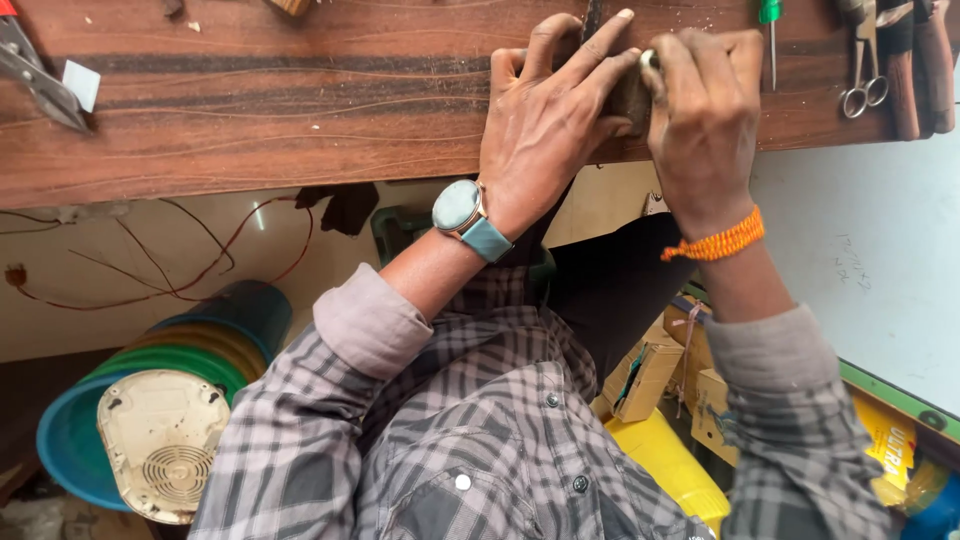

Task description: The person works at a cluttered repair workbench, filing and shaping a small white cylindrical bushing by hand, then trimming it with pliers. They pick up a motor armature and press the finished bushing onto its shaft, fitting the part into place.

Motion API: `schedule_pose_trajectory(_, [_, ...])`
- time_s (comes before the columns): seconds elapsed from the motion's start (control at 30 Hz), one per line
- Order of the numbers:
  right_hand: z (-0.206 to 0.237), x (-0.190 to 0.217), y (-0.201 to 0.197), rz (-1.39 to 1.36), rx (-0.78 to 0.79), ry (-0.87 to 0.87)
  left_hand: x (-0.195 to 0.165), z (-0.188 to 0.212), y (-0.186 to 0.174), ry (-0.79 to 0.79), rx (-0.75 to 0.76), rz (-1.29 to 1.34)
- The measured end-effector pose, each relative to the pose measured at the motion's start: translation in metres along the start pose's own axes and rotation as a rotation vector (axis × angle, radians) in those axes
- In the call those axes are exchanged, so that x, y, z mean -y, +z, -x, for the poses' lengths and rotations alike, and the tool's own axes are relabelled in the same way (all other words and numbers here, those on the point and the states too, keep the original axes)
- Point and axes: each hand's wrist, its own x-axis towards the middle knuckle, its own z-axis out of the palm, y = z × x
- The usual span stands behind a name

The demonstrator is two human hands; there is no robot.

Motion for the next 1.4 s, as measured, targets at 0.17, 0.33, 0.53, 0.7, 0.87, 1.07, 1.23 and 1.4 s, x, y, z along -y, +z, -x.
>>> schedule_pose_trajectory(0.17, [-0.008,0.006,-0.008,-0.020,0.001,-0.019,0.000,-0.001,-0.002,0.010,0.001,-0.004])
schedule_pose_trajectory(0.33, [-0.009,0.011,-0.009,-0.013,0.022,-0.034,0.002,0.001,-0.004,0.022,-0.004,-0.019])
schedule_pose_trajectory(0.53, [-0.003,0.010,-0.009,0.011,0.043,0.005,0.002,0.003,-0.003,0.042,-0.036,-0.014])
schedule_pose_trajectory(0.7, [-0.013,0.012,-0.009,0.000,0.021,-0.014,0.001,0.002,-0.004,0.024,-0.026,0.011])
schedule_pose_trajectory(0.87, [-0.016,0.012,-0.010,-0.024,0.042,-0.012,0.001,0.000,-0.004,0.003,0.002,-0.003])
schedule_pose_trajectory(1.07, [-0.011,0.009,-0.007,0.021,-0.010,-0.013,0.002,0.000,-0.003,0.019,-0.025,0.013])
schedule_pose_trajectory(1.23, [-0.014,0.012,-0.012,-0.006,0.078,-0.014,0.001,-0.001,0.000,0.001,0.002,-0.013])
schedule_pose_trajectory(1.4, [-0.017,0.019,-0.016,0.024,0.084,0.008,0.002,0.000,-0.001,0.010,-0.008,-0.008])
